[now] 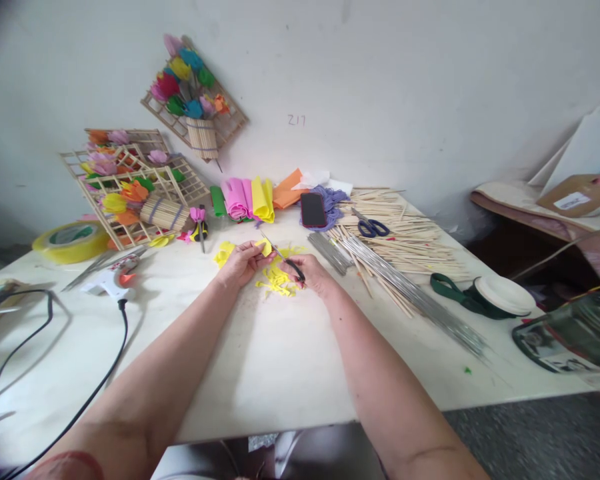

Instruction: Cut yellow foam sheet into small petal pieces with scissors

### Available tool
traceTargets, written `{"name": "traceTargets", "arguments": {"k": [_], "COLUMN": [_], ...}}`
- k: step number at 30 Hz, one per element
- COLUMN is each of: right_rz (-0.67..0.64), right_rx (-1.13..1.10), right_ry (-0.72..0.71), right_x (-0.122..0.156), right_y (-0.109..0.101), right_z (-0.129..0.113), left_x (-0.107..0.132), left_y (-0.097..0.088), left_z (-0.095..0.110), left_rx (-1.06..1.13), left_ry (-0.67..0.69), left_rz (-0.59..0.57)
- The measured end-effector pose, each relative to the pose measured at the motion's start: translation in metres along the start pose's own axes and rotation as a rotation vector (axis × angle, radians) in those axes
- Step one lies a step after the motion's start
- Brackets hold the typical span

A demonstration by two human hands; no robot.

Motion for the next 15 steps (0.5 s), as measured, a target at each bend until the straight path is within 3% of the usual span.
{"name": "traceTargets", "arguments": {"k": [15], "right_rz": [0.015], "right_rx": [0.077], "right_ry": [-0.019], "right_x": [0.0032], "right_y": [-0.0002], "right_z": [-0.0049], "left_x": [-0.0011], "left_y": [-0.0007], "left_z": [0.0023], "left_rx": [-0.006], "left_ry": [0.023], "left_rz": [0.011]}}
Point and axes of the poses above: each hand's wrist, its own x-axis away from the middle knuckle, its own y-axis out of the palm, z = x × y, the point moved 9 cm from there along -x, towards the middle knuckle, and after that the axes turned 8 degrees about y, right-handed, at the moved point
